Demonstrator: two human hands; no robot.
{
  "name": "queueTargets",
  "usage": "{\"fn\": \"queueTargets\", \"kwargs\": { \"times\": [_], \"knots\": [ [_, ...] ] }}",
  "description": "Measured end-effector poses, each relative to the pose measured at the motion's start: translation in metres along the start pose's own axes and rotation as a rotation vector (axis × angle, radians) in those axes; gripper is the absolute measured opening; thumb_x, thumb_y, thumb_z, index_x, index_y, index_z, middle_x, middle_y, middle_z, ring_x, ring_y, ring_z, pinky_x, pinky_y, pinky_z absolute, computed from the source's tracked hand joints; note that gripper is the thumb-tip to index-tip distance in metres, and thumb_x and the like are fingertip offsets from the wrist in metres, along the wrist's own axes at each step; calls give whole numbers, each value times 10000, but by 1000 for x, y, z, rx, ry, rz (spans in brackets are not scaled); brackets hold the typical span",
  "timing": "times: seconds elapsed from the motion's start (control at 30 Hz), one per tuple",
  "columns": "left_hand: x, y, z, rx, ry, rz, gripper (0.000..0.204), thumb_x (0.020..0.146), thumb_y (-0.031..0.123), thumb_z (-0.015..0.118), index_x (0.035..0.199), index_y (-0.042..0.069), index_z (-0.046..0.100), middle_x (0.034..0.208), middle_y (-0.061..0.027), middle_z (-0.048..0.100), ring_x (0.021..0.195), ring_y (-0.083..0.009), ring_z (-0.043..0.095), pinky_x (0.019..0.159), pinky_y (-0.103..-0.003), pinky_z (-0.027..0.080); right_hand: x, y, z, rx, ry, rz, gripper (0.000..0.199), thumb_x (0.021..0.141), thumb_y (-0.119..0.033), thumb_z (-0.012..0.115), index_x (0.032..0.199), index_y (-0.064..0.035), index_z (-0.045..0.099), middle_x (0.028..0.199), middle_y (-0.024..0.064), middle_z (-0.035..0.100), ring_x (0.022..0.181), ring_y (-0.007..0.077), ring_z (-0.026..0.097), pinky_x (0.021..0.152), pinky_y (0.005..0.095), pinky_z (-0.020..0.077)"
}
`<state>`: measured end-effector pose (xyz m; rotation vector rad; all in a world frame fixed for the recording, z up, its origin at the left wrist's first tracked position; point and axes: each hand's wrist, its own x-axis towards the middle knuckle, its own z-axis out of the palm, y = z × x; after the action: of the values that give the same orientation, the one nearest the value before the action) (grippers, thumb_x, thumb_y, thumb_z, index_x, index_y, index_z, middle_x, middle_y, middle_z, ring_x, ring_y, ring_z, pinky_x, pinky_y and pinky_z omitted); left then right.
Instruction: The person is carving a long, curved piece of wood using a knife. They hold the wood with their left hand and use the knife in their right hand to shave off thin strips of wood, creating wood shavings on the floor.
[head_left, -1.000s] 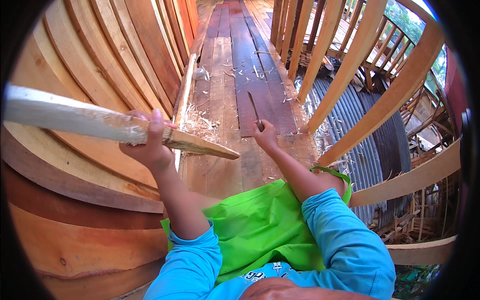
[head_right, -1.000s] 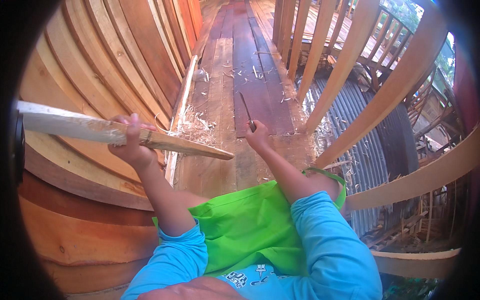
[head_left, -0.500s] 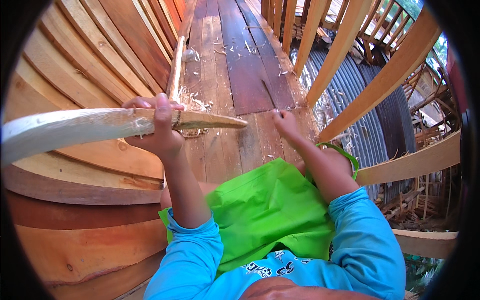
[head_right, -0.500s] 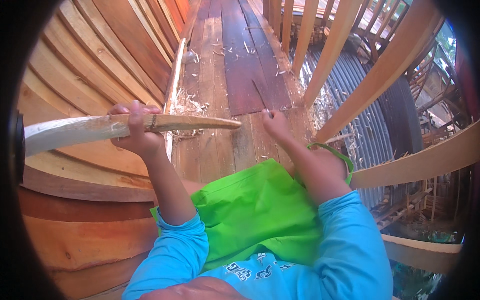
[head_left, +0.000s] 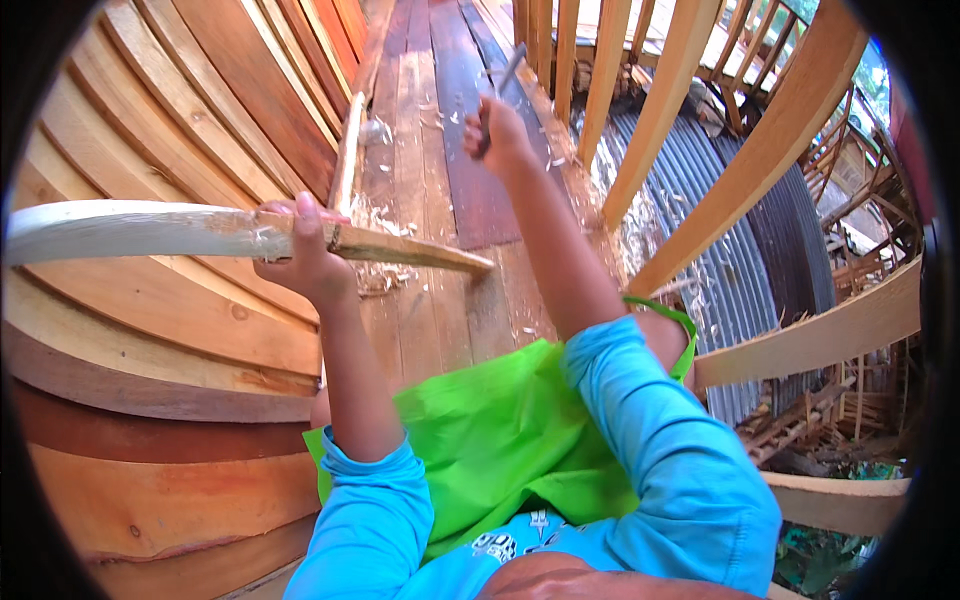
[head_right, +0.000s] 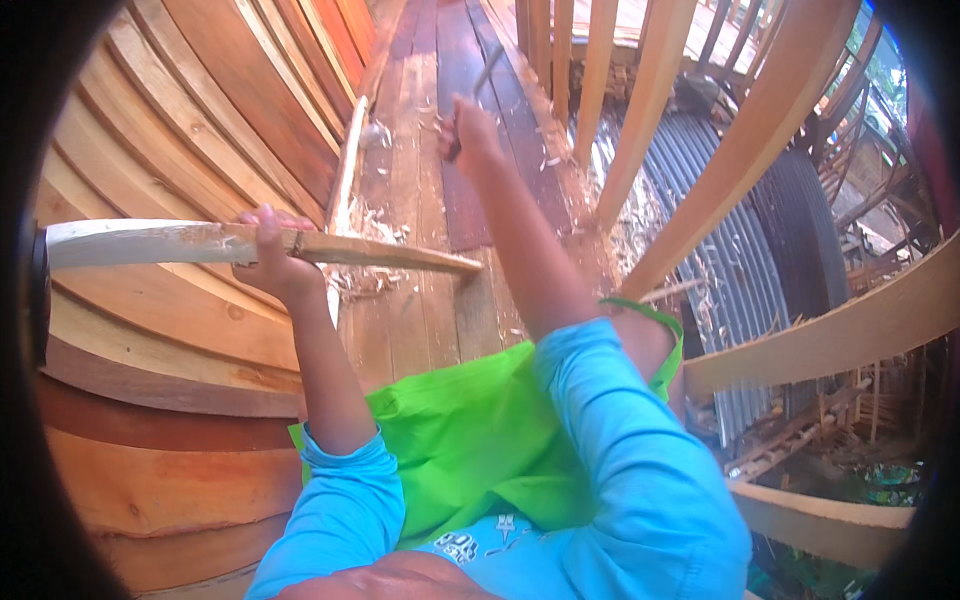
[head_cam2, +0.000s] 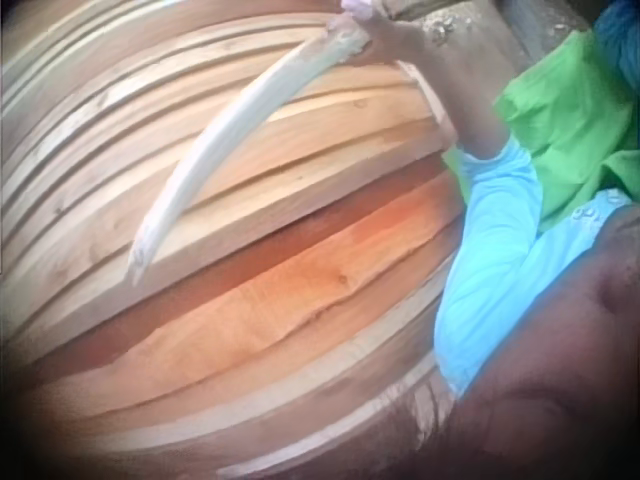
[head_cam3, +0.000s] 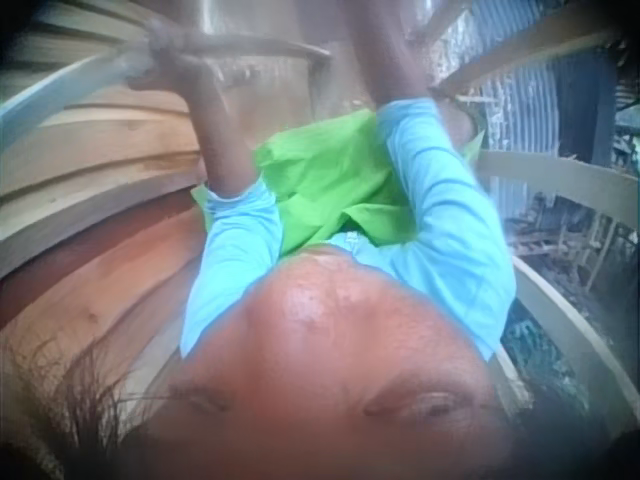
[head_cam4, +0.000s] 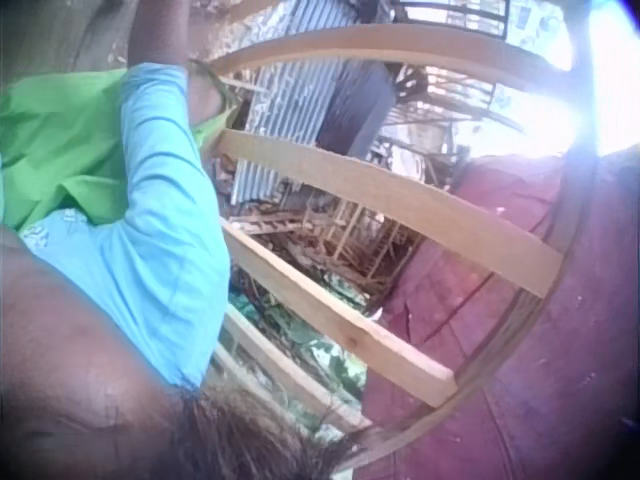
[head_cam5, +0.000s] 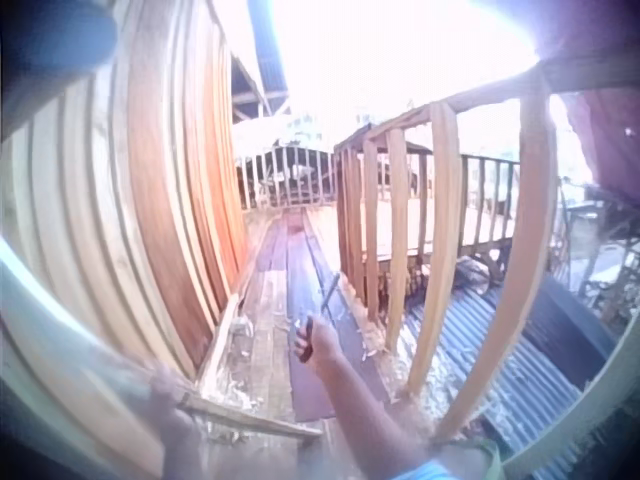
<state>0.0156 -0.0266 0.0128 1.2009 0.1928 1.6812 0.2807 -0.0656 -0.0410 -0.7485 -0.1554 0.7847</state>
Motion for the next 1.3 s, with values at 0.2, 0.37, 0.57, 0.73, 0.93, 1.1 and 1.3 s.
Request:
{"fn": "queueTargets", "kwargs": {
  "times": [0.2, 0.37, 0.57, 0.73, 0.93, 1.1, 1.3],
  "knots": [
    [10, -7, -5, 19, 16, 21, 184, 832, 111, 649, 813, 55, 474, 620, -48, 508, 482, -156, 533, 474, -303, 487, -46, 23, -17, -76, 116, -92, 266, 937, -259, 554, 771, -133, 390, 577, -15, 380, 394, 91, 333, 355, 282, 255],
    [15, -9, -5, 45, 12, 25, 206, 832, 141, 649, 814, 57, 462, 586, -46, 489, 494, -151, 512, 486, -304, 478, -85, 16, -13, -390, 42, -146, 235, 938, -235, 574, 794, -119, 429, 585, -24, 402, 391, 68, 334, 345, 265, 254],
    [9, -4, -12, -52, -44, -7, 329, 827, 137, 693, 995, 71, 418, 714, -39, 503, 518, -132, 507, 471, -280, 491, -93, 15, -51, -594, 56, -115, 256, 924, -276, 591, 780, -108, 461, 583, -14, 422, 389, 78, 370, 337, 273, 286],
    [-4, -7, -8, -59, 13, -73, 289, 828, 146, 698, 970, 27, 476, 704, -32, 526, 545, -114, 523, 499, -276, 514, -107, 14, -150, -941, 93, -81, 315, 904, -322, 602, 735, -73, 508, 598, 29, 485, 414, 123, 449, 355, 310, 349],
    [-6, 6, 0, -67, 110, -53, 288, 764, 141, 780, 867, -49, 589, 757, -102, 639, 592, -168, 608, 544, -284, 527, -126, 37, -140, -1008, 321, 52, 367, 922, -357, 526, 771, -24, 552, 581, 89, 514, 438, 195, 499, 390, 378, 388],
    [-9, -16, 11, 10, -46, 30, 361, 736, 137, 805, 964, -20, 572, 767, -68, 605, 627, -154, 595, 628, -281, 513, -141, 46, -113, -1194, 129, 83, 383, 917, -309, 518, 851, 61, 593, 691, 153, 605, 529, 268, 599, 449, 413, 464],
    [-11, 3, 3, -59, -16, -12, 252, 761, 108, 736, 873, 8, 533, 656, -71, 573, 499, -168, 575, 483, -297, 529, -157, 50, -130, -1449, 50, -216, 239, 897, -251, 612, 955, -19, 610, 811, 145, 644, 669, 250, 621, 617, 405, 492]
  ]
}}
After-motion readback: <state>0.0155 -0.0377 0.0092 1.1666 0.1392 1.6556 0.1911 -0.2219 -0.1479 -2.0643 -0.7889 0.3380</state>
